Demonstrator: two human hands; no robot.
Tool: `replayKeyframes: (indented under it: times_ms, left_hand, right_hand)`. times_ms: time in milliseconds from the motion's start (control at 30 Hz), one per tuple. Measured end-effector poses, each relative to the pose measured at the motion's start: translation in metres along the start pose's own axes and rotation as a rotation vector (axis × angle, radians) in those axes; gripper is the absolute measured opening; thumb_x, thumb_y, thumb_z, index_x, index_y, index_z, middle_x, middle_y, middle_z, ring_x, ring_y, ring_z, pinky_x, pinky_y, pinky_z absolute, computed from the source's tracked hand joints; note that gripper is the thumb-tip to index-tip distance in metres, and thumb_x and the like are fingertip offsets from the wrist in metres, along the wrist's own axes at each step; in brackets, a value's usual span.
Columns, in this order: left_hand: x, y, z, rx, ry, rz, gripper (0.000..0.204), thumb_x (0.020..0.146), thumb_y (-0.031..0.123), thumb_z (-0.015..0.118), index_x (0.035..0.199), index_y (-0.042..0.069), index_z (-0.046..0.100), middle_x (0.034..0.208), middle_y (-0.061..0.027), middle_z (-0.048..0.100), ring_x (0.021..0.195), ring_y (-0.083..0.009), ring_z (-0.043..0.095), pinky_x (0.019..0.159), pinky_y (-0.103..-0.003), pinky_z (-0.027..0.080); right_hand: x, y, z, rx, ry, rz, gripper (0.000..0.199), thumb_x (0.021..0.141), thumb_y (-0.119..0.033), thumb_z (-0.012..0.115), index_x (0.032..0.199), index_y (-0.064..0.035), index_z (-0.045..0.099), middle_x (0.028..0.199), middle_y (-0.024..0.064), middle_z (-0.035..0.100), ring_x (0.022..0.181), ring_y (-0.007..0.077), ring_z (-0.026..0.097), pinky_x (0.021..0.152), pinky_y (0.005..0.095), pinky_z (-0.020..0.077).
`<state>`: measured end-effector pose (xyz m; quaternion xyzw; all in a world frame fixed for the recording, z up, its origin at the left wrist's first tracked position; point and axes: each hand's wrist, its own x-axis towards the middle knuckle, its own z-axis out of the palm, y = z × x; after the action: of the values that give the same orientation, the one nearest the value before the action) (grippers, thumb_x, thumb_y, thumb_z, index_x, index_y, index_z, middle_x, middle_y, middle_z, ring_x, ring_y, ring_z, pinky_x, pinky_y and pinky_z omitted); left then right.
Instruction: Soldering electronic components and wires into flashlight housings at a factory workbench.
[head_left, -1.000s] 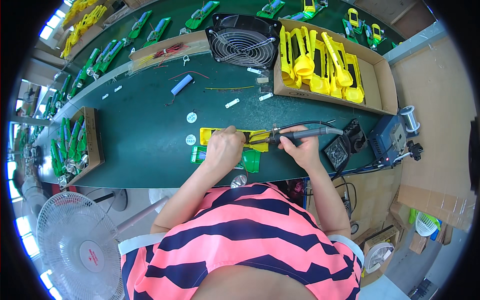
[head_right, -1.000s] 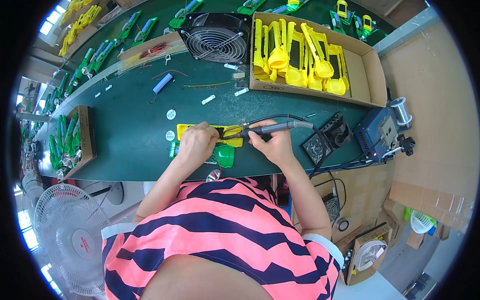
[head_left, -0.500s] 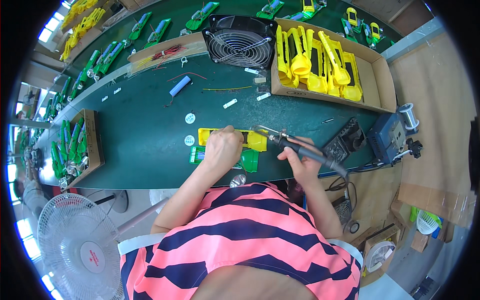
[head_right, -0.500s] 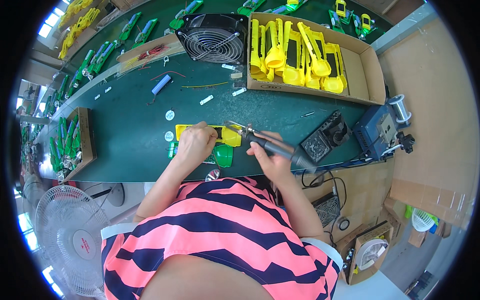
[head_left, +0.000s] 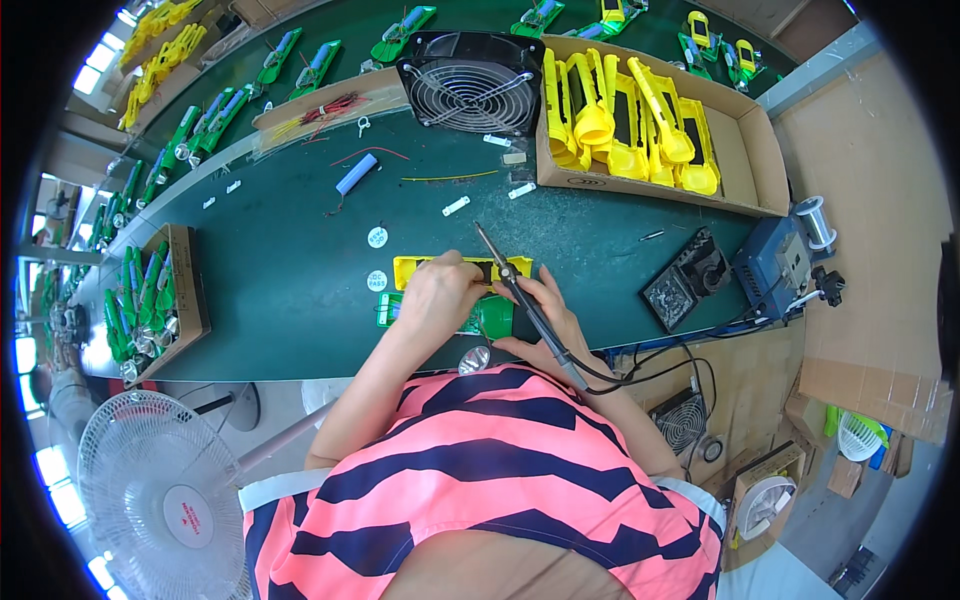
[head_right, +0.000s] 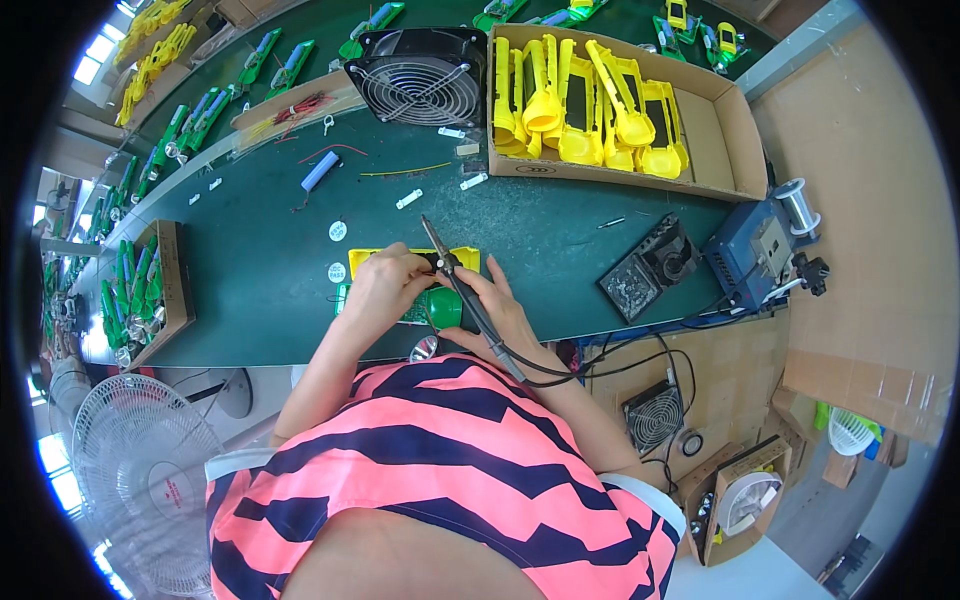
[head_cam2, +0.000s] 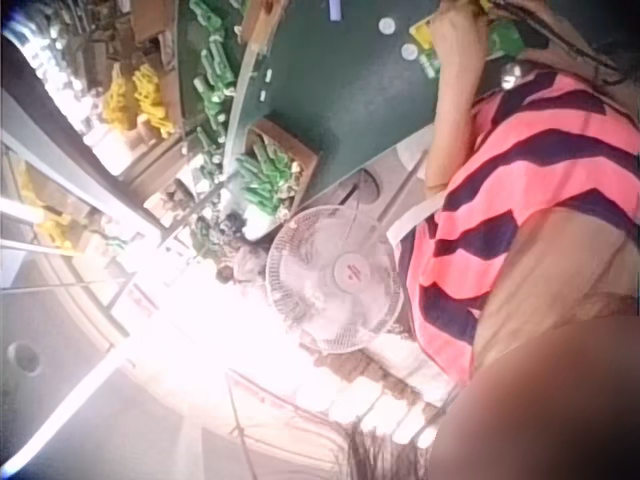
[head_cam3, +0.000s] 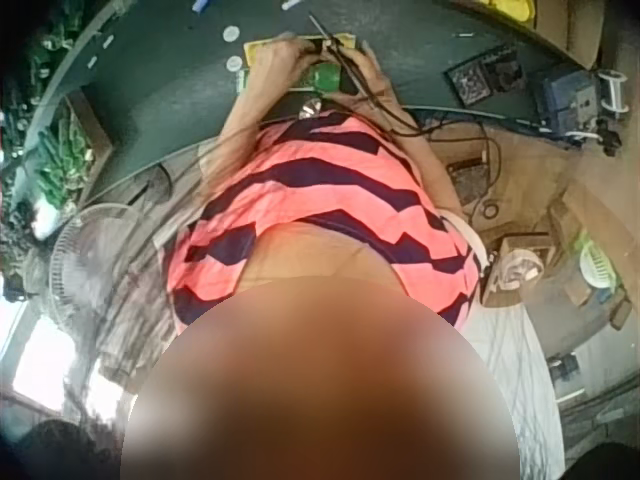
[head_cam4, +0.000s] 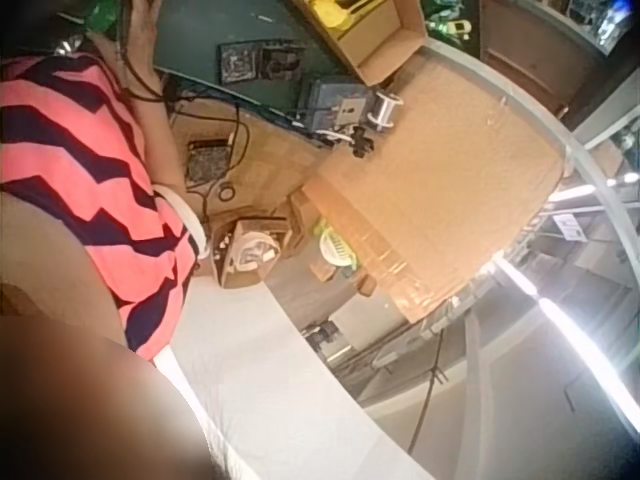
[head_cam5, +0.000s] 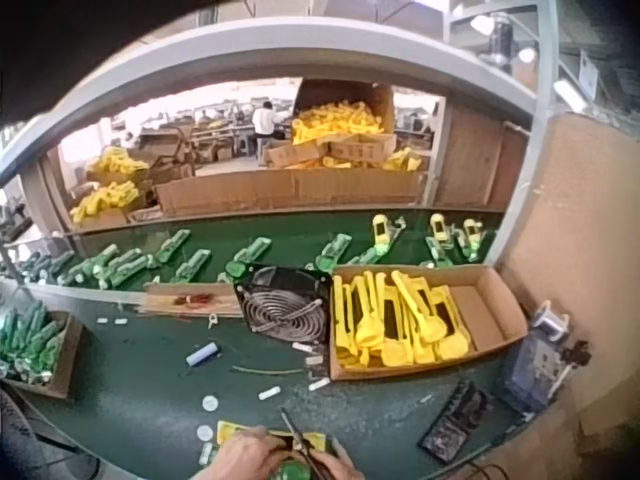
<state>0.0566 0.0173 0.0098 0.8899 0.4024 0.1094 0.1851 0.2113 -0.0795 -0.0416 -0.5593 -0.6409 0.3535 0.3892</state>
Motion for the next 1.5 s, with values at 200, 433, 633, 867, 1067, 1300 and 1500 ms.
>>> replayKeyframes:
  times_ms: [200,433,633,867,1067,1300,1500]
  left_hand:
    - [-0.028,-0.011,-0.018,-0.451,0.081,-0.280,0.018,0.065,0.009,0.070,0.080,0.002,0.062,0.072,-0.0095,0.061,0.070,-0.0198,0.061,0.061,-0.029,0.048]
    - [-0.037,-0.001,0.015,-0.217,0.338,0.077,0.009,0.064,0.007,0.067,0.072,0.007,0.063,0.074,-0.0030,0.053,0.071,-0.0204,0.049,0.064,-0.032,0.038]
    - [-0.042,-0.006,0.004,-0.324,0.229,0.057,0.008,0.064,0.003,0.066,0.071,0.002,0.063,0.082,-0.0085,0.052,0.077,-0.0232,0.052,0.067,-0.032,0.042]
    - [-0.034,-0.006,0.002,-0.285,0.200,-0.031,0.009,0.059,-0.001,0.065,0.067,0.002,0.061,0.086,-0.0081,0.054,0.077,-0.0226,0.056,0.064,-0.030,0.046]
    - [-0.031,-0.005,-0.004,-0.251,0.113,-0.029,0.008,0.058,-0.001,0.064,0.063,0.002,0.058,0.086,-0.0084,0.054,0.079,-0.0245,0.056,0.066,-0.031,0.046]
    - [-0.026,-0.008,-0.005,-0.218,0.053,0.008,0.008,0.057,-0.002,0.062,0.061,0.001,0.056,0.083,-0.0098,0.053,0.079,-0.0263,0.055,0.066,-0.034,0.046]
    - [-0.023,-0.007,-0.004,-0.182,0.045,0.014,0.007,0.058,-0.003,0.061,0.060,0.001,0.055,0.083,-0.0103,0.053,0.080,-0.0271,0.055,0.068,-0.034,0.046]
  right_hand:
    - [0.009,-0.002,-0.013,-0.049,-0.007,-0.106,0.068,0.064,-0.022,0.073,0.118,-0.0037,0.034,0.112,0.0083,0.056,0.111,0.0335,0.046,0.106,0.0455,0.0161]
    - [0.015,-0.004,-0.021,-0.095,-0.033,-0.013,0.065,0.065,-0.022,0.072,0.119,-0.0050,0.040,0.117,0.0092,0.051,0.115,0.0335,0.041,0.106,0.0419,0.0188]
    - [-0.009,-0.017,-0.016,0.035,0.291,-0.155,0.028,0.074,-0.017,0.065,0.098,-0.0049,0.056,0.089,0.0064,0.063,0.086,0.0247,0.060,0.102,0.0460,0.0234]
    - [-0.037,-0.005,0.011,0.432,0.610,-0.092,0.018,0.078,-0.001,0.057,0.095,0.0041,0.052,0.068,0.0107,0.063,0.062,0.0146,0.063,0.085,0.0354,0.0455]
    - [-0.039,-0.002,0.022,0.662,0.676,0.148,0.017,0.078,0.001,0.055,0.093,0.0036,0.048,0.060,0.0088,0.061,0.055,0.0113,0.061,0.093,0.0355,0.0377]
    - [-0.037,-0.004,0.022,0.638,0.650,0.134,0.015,0.077,-0.001,0.056,0.091,0.0019,0.049,0.058,0.0055,0.061,0.055,0.0097,0.060,0.104,0.0409,0.0194]
    - [-0.035,-0.003,0.023,0.605,0.650,0.151,0.016,0.076,-0.001,0.057,0.090,0.0018,0.049,0.056,0.0046,0.060,0.055,0.0093,0.060,0.105,0.0413,0.0160]
